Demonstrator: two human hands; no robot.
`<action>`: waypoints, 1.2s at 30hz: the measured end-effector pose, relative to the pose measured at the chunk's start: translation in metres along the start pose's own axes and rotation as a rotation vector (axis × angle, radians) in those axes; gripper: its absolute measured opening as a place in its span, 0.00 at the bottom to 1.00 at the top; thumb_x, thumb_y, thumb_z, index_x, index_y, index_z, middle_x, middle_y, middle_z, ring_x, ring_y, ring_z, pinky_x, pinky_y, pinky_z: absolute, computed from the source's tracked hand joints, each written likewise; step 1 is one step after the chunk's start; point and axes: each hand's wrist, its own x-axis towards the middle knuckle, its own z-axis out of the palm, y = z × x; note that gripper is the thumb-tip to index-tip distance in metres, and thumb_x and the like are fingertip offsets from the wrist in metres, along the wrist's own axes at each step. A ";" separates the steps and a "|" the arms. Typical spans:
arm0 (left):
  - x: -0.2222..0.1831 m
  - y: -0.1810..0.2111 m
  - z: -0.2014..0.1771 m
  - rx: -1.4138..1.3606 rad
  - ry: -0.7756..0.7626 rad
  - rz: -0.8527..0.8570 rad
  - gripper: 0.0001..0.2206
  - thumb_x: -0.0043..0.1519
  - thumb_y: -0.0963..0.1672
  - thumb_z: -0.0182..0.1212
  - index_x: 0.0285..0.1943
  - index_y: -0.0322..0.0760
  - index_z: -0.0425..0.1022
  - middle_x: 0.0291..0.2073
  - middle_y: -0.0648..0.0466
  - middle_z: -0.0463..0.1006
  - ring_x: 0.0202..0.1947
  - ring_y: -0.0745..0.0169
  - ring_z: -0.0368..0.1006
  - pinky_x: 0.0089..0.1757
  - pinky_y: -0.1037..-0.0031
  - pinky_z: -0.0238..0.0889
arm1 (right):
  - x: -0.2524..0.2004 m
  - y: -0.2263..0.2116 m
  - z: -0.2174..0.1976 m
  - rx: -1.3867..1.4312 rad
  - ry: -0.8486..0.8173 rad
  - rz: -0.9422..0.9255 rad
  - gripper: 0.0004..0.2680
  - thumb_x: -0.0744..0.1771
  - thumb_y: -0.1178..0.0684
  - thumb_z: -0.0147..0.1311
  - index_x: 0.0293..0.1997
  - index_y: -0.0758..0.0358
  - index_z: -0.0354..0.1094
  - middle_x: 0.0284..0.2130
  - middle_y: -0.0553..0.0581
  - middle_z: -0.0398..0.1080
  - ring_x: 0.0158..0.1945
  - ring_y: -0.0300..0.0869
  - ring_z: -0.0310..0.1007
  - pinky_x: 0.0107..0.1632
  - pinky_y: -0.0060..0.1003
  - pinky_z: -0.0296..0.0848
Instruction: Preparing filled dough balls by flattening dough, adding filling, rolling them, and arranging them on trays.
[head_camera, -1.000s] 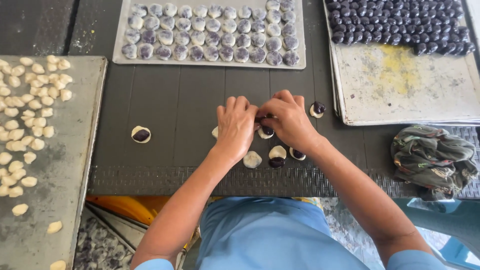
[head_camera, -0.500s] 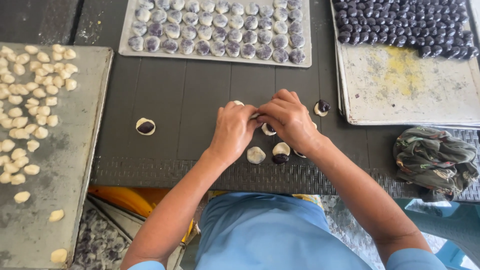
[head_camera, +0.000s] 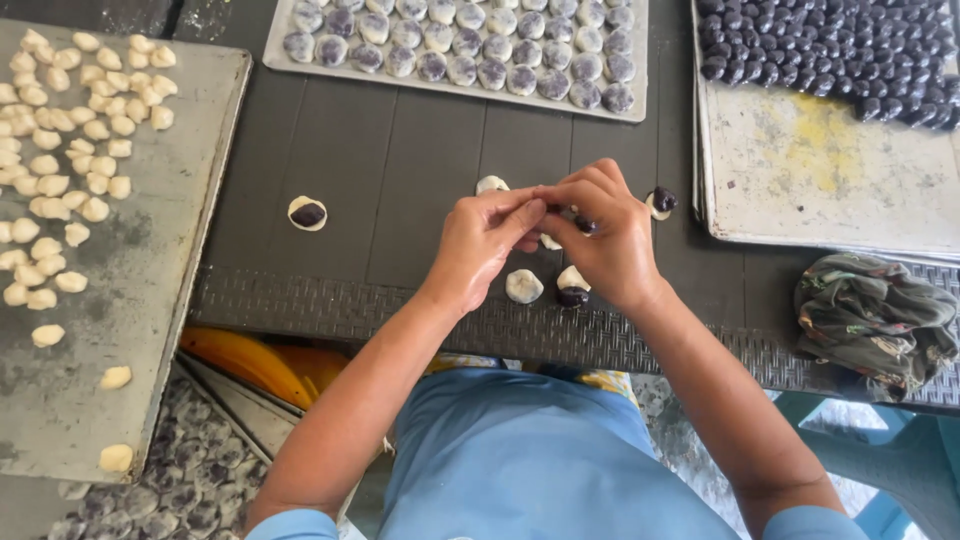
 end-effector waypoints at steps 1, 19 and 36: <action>-0.001 0.001 0.000 0.002 -0.006 0.000 0.11 0.59 0.43 0.65 0.47 0.33 0.80 0.29 0.45 0.81 0.27 0.64 0.78 0.32 0.76 0.78 | -0.001 -0.005 -0.005 -0.003 0.005 0.001 0.08 0.62 0.63 0.66 0.40 0.70 0.74 0.30 0.57 0.72 0.36 0.45 0.68 0.38 0.36 0.71; -0.002 -0.098 0.132 1.003 -0.405 0.870 0.17 0.63 0.43 0.54 0.61 0.57 0.67 0.28 0.65 0.66 0.31 0.63 0.70 0.32 0.71 0.65 | -0.143 0.012 -0.098 -0.319 0.188 0.081 0.03 0.63 0.63 0.64 0.34 0.69 0.72 0.27 0.58 0.71 0.29 0.51 0.70 0.33 0.41 0.71; -0.002 -0.100 0.122 1.231 -0.121 1.139 0.04 0.61 0.40 0.58 0.42 0.43 0.74 0.27 0.60 0.68 0.38 0.62 0.64 0.40 0.69 0.53 | -0.157 0.037 -0.110 -0.481 0.117 0.307 0.10 0.63 0.54 0.66 0.45 0.63 0.75 0.37 0.56 0.71 0.42 0.50 0.66 0.48 0.42 0.64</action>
